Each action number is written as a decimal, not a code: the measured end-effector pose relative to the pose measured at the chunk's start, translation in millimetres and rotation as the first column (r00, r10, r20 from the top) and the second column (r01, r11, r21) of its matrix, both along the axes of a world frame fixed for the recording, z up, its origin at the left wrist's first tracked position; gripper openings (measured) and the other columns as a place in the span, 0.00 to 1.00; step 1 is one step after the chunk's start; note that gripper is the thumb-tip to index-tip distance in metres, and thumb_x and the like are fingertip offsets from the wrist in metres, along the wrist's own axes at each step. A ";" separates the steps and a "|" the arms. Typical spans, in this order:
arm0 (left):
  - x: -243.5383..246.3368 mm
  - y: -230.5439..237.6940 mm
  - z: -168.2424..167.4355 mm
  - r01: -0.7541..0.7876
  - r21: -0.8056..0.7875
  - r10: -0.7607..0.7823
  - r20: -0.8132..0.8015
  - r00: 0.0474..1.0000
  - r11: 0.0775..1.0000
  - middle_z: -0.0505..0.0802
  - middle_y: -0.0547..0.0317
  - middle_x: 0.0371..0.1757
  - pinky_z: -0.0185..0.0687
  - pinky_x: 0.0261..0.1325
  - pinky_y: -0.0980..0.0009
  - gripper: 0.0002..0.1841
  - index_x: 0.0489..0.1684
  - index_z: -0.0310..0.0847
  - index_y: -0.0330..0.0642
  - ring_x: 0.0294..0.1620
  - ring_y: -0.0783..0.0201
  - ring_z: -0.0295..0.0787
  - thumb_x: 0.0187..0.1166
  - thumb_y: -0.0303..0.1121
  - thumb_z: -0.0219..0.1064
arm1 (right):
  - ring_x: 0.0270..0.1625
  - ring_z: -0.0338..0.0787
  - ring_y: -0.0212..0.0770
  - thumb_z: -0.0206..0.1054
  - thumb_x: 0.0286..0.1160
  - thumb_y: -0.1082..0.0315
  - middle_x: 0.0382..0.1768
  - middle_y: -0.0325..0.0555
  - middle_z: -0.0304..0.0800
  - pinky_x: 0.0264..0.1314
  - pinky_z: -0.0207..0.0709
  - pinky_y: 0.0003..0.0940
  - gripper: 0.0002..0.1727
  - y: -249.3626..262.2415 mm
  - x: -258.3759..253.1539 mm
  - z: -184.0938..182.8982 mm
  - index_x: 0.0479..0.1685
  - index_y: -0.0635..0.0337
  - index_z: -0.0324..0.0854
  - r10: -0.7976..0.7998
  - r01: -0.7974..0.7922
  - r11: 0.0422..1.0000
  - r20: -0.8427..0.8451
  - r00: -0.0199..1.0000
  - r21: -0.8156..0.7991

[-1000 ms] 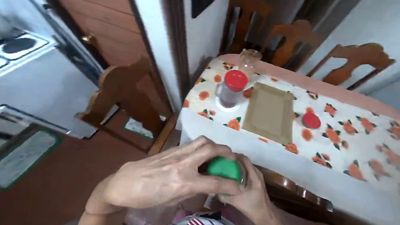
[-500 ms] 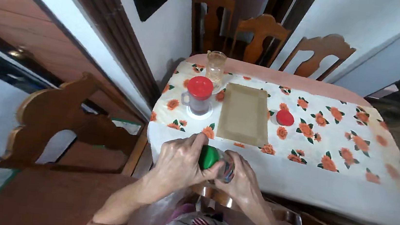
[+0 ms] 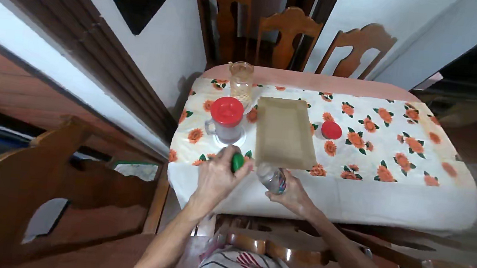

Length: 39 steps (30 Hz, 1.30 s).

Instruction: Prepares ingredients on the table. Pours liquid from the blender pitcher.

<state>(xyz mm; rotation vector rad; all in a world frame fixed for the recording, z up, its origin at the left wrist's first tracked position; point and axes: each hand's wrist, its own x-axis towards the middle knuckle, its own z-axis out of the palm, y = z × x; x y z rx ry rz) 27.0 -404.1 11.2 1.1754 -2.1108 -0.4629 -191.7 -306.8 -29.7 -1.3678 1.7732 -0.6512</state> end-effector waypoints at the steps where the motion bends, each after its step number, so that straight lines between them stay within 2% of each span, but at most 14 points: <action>1: -2.0 -15.3 -20.5 -0.011 0.098 0.019 -0.077 0.997 0.995 0.92 0.48 0.32 0.84 0.30 0.53 0.27 0.52 0.86 0.32 0.26 0.54 0.89 0.82 0.53 0.61 | 0.63 0.89 0.49 0.86 0.54 0.59 0.61 0.61 0.87 0.70 0.80 0.45 0.47 -5.6 -9.2 -9.4 0.77 0.70 0.70 -0.048 0.048 0.999 0.029 0.998 0.022; 5: -18.5 -49.9 -164.6 0.122 0.530 0.107 -0.381 0.918 0.839 0.90 0.37 0.56 0.89 0.58 0.57 0.31 0.63 0.73 0.24 0.53 0.52 0.92 0.71 0.40 0.79 | 0.70 0.83 0.51 0.88 0.49 0.61 0.69 0.66 0.81 0.76 0.76 0.43 0.50 -21.2 -46.0 -40.8 0.77 0.71 0.70 -0.218 0.219 0.976 0.080 0.973 -0.008; 8: -23.0 -38.0 -250.6 0.090 0.595 0.071 -0.242 0.968 0.798 0.87 0.31 0.63 0.81 0.71 0.52 0.33 0.61 0.76 0.22 0.65 0.42 0.86 0.63 0.37 0.84 | 0.72 0.83 0.48 0.89 0.49 0.63 0.70 0.65 0.81 0.77 0.75 0.40 0.50 -30.1 -62.8 -55.6 0.78 0.72 0.69 -0.302 0.306 0.952 0.123 0.945 -0.017; 10: -15.8 -33.9 -276.0 0.039 0.571 0.033 -0.117 0.993 0.820 0.85 0.31 0.69 0.69 0.80 0.42 0.32 0.61 0.82 0.28 0.76 0.33 0.75 0.62 0.41 0.85 | 0.70 0.84 0.45 0.90 0.49 0.65 0.68 0.62 0.83 0.76 0.76 0.37 0.51 -32.8 -67.6 -62.0 0.78 0.72 0.67 -0.330 0.334 0.943 0.151 0.932 0.001; 13: -12.1 -48.5 -229.2 0.026 0.347 0.019 -0.126 0.992 0.937 0.83 0.29 0.71 0.60 0.83 0.35 0.28 0.63 0.84 0.28 0.79 0.27 0.71 0.74 0.45 0.75 | 0.68 0.86 0.40 0.90 0.48 0.67 0.66 0.59 0.85 0.74 0.78 0.33 0.51 -36.8 -77.6 -63.2 0.78 0.72 0.66 -0.327 0.336 0.942 0.196 0.925 -0.012; 18: -16.5 -142.7 -107.4 -0.130 0.098 0.129 0.011 0.992 0.987 0.83 0.30 0.72 0.62 0.79 0.31 0.18 0.69 0.80 0.30 0.78 0.26 0.70 0.85 0.30 0.61 | 0.69 0.85 0.40 0.89 0.47 0.70 0.68 0.61 0.83 0.75 0.77 0.32 0.53 -43.4 -74.5 -56.6 0.80 0.72 0.63 -0.320 0.333 0.942 0.198 0.927 -0.038; 21: -23.4 -195.3 -92.1 -0.145 0.172 0.101 0.242 0.965 0.974 0.84 0.30 0.70 0.65 0.71 0.26 0.16 0.64 0.86 0.31 0.75 0.24 0.70 0.84 0.32 0.66 | 0.69 0.86 0.41 0.90 0.46 0.67 0.66 0.62 0.84 0.75 0.77 0.33 0.53 -38.3 -71.4 -57.2 0.78 0.74 0.65 -0.289 0.304 0.950 0.167 0.943 -0.074; 25: -28.5 -218.5 -77.5 -0.053 0.164 -0.033 0.478 0.878 0.985 0.89 0.29 0.60 0.70 0.71 0.33 0.13 0.53 0.87 0.26 0.70 0.27 0.77 0.84 0.30 0.66 | 0.66 0.87 0.40 0.89 0.49 0.67 0.63 0.60 0.87 0.73 0.78 0.33 0.48 -32.6 -73.0 -54.4 0.75 0.74 0.68 -0.251 0.256 0.966 0.127 0.960 -0.030; 28: -13.9 -206.1 -68.8 -0.057 -0.003 0.054 0.355 0.933 0.998 0.88 0.27 0.57 0.72 0.67 0.32 0.14 0.53 0.85 0.26 0.66 0.25 0.79 0.87 0.32 0.62 | 0.67 0.87 0.42 0.88 0.51 0.65 0.63 0.61 0.87 0.74 0.77 0.36 0.48 -35.3 -75.4 -58.3 0.76 0.74 0.69 -0.250 0.251 0.968 0.105 0.963 -0.001; 31: 18.5 -183.4 -51.0 -0.143 0.134 0.153 -0.065 0.986 0.981 0.87 0.32 0.64 0.75 0.71 0.38 0.18 0.65 0.79 0.29 0.67 0.35 0.82 0.91 0.37 0.57 | 0.67 0.87 0.42 0.89 0.52 0.64 0.64 0.61 0.87 0.75 0.77 0.35 0.48 -35.5 -75.6 -60.9 0.75 0.74 0.69 -0.262 0.263 0.965 0.119 0.958 0.007; 33: 44.3 -175.6 -64.3 -0.110 0.408 0.298 -0.433 0.851 0.907 0.88 0.42 0.62 0.83 0.66 0.52 0.17 0.70 0.74 0.31 0.60 0.53 0.87 0.90 0.32 0.55 | 0.66 0.87 0.41 0.89 0.51 0.64 0.63 0.59 0.87 0.74 0.77 0.34 0.47 -35.8 -76.3 -59.3 0.74 0.74 0.69 -0.270 0.271 0.963 0.122 0.955 0.012; 35: 71.5 -159.9 -106.9 0.058 0.622 0.487 -0.665 0.567 0.781 0.89 0.54 0.55 0.87 0.60 0.61 0.16 0.70 0.70 0.36 0.53 0.64 0.88 0.89 0.28 0.48 | 0.65 0.88 0.40 0.89 0.51 0.65 0.62 0.59 0.88 0.73 0.78 0.34 0.47 -36.4 -76.6 -58.3 0.74 0.74 0.70 -0.274 0.276 0.961 0.122 0.954 -0.001; 37: 93.5 -131.5 -165.8 0.222 0.760 0.655 -0.642 0.399 0.610 0.91 0.57 0.45 0.88 0.47 0.67 0.15 0.64 0.69 0.40 0.42 0.66 0.89 0.93 0.33 0.39 | 0.66 0.87 0.38 0.88 0.51 0.64 0.63 0.58 0.87 0.74 0.78 0.32 0.48 -36.7 -79.5 -60.1 0.76 0.75 0.68 -0.278 0.285 0.958 0.146 0.949 -0.033; 39: 109.3 -97.7 -221.6 0.319 0.843 0.713 -0.537 0.452 0.433 0.91 0.58 0.41 0.88 0.41 0.71 0.17 0.60 0.72 0.40 0.37 0.67 0.89 0.94 0.36 0.38 | 0.66 0.88 0.36 0.88 0.52 0.65 0.63 0.57 0.88 0.73 0.79 0.30 0.48 -36.0 -82.3 -58.8 0.76 0.75 0.68 -0.299 0.312 0.949 0.173 0.938 -0.052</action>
